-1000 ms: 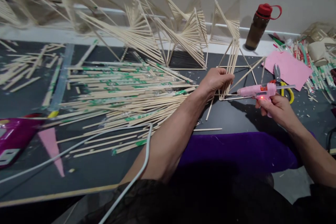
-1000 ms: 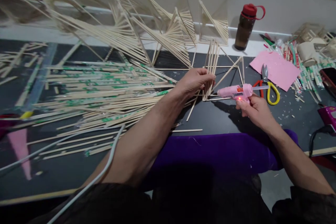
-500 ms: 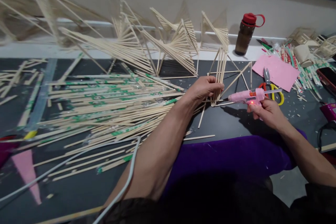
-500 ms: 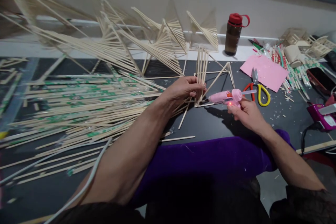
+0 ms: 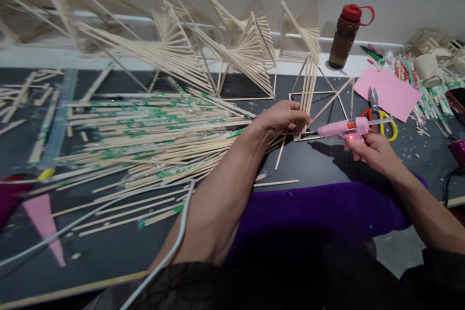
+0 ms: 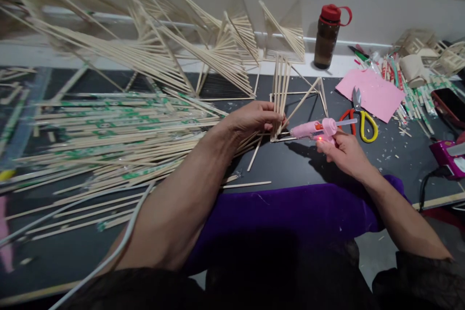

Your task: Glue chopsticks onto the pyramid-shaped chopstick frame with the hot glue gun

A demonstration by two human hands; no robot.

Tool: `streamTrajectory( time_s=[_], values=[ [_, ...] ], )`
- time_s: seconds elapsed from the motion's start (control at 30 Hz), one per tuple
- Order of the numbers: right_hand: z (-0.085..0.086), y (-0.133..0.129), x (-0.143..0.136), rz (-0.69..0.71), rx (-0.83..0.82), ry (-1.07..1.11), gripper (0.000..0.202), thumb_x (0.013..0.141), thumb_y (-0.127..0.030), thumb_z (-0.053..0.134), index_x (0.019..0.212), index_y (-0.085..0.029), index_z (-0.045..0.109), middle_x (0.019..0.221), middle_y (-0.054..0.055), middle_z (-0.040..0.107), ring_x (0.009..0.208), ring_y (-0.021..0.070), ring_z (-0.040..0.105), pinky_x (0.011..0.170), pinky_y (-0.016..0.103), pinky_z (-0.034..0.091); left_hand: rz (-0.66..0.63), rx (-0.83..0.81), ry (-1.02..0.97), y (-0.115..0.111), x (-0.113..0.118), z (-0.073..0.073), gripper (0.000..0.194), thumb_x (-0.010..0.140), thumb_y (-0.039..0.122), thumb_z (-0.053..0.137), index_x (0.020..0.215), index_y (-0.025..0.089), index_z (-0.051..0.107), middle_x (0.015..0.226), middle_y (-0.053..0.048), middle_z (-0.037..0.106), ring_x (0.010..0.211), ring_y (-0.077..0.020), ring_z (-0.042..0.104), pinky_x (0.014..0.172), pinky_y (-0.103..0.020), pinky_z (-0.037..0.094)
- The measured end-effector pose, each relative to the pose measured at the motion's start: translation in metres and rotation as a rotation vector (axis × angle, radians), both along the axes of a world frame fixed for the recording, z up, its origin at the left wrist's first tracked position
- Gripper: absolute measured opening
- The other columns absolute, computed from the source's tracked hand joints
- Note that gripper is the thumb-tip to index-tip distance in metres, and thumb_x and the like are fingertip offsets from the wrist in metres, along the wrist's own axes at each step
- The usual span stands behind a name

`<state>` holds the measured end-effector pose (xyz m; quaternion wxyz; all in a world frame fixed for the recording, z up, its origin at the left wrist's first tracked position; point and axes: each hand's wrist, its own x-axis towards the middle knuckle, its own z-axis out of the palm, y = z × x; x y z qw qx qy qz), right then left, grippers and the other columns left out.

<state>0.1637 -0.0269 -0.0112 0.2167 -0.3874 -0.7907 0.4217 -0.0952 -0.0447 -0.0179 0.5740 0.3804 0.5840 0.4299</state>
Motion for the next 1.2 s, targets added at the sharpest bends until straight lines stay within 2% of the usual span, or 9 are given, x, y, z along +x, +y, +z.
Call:
streamTrajectory(
  time_s=[0.23,0.6,1.2],
  values=[
    [-0.0006,-0.0007,-0.0017,0.001,-0.022,-0.012,0.048,0.084,-0.06,0.06,0.074,-0.014,0.069,0.056,0.002,0.058,0.045,0.01,0.049,0.046,0.024,0.036,0.011,0.007,0.006,0.0002,0.0035,-0.0006,0.008,0.068,0.01,0.066,0.061,0.012,0.062,0.057,-0.003,0.062,0.045,-0.0057,0.046,0.042,-0.018,0.025],
    [-0.0017,-0.0039,-0.003,-0.09,0.052,0.026,0.049,0.082,-0.061,0.062,0.072,-0.014,0.069,0.058,0.003,0.059,0.048,0.0116,0.052,0.047,0.025,0.039,0.062,-0.055,-0.114,-0.0011,0.0079,0.0053,0.01,0.068,0.007,0.068,0.063,0.012,0.061,0.06,-0.002,0.065,0.05,-0.0078,0.055,0.052,-0.019,0.042],
    [-0.0075,-0.0044,-0.0029,-0.096,0.114,0.004,0.042,0.084,-0.056,0.059,0.07,-0.017,0.064,0.056,0.002,0.059,0.048,0.0121,0.051,0.05,0.025,0.039,0.059,-0.046,-0.104,-0.002,0.009,0.005,0.01,0.069,0.008,0.069,0.063,0.012,0.062,0.058,-0.001,0.064,0.048,-0.0063,0.052,0.053,-0.019,0.044]
  ],
)
